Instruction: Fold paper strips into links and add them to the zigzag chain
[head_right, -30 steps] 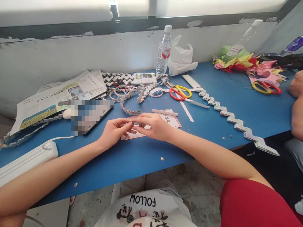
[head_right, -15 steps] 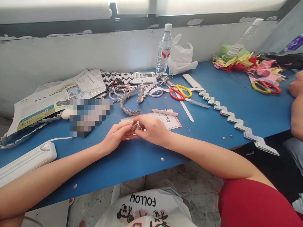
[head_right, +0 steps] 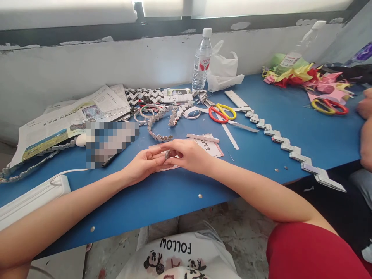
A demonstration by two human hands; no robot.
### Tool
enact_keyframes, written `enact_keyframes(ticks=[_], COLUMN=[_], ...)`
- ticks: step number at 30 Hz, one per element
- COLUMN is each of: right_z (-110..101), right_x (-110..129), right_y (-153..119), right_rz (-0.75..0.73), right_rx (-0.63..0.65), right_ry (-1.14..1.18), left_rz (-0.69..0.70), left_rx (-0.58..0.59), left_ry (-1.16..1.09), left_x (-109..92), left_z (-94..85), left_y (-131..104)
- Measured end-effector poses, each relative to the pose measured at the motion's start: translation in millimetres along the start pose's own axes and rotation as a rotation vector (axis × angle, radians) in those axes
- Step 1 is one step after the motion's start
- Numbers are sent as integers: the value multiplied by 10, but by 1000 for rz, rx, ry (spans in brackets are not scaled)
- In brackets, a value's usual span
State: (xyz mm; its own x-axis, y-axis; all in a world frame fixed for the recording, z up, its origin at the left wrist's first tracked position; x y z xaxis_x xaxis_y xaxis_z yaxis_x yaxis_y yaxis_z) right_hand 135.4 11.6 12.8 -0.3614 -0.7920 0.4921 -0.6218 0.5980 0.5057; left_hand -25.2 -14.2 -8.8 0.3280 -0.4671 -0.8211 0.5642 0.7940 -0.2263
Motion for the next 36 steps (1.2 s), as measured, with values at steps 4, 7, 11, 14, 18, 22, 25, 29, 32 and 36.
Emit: enact_keyframes(ticks=[4, 7, 11, 14, 18, 22, 25, 29, 32, 36], right_z=[-3, -16, -37, -47, -47, -32, -17, -17, -51, -131], right_x=[5, 36, 78, 106, 128, 143, 144, 126, 93, 39], right_y=[-14, -28, -38, -41, -48, -72, -87, -68, -39, -29], right_rz=[-183, -303, -355, -390, -386, -381, -389, -370, -316, -273], right_rx=[-75, -131, -171, -175, -146, -120, -129, -152, -128, -42], right_ry=[-78, -86, -146, -183, -198, -270, -313, -294, -230, -96], left_rz=[-26, -57, -131, -150, -185, -209, -216, -188, -159, -159], left_rx=[-1, 10, 23, 25, 53, 60, 56, -2, -41, -47], left_ry=[-37, -26, 23, 39, 47, 75, 90, 118, 140, 148], left_x=[-2, -15, -5, 6, 10, -9, -20, -20, -15, -9], left_z=[-5, -12, -23, -33, -30, -27, -36, -61, -68, -72], left_y=[-10, -6, 8, 15, 12, 6, 2, 0, 2, 12])
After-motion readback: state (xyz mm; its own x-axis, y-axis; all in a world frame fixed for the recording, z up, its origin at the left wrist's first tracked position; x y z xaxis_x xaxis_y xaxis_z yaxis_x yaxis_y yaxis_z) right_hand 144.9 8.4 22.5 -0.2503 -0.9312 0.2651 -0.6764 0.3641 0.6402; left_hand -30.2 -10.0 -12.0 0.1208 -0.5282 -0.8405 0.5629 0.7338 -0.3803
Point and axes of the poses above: each hand's wrist, its own y-axis towards the middle knuckle, its own z-axis out of the palm, x = y × z, the point moved 3 cm from there along y, towards the middle knuckle, and after that the axes turned 6 degrees about -y, right-handed, at the moved point
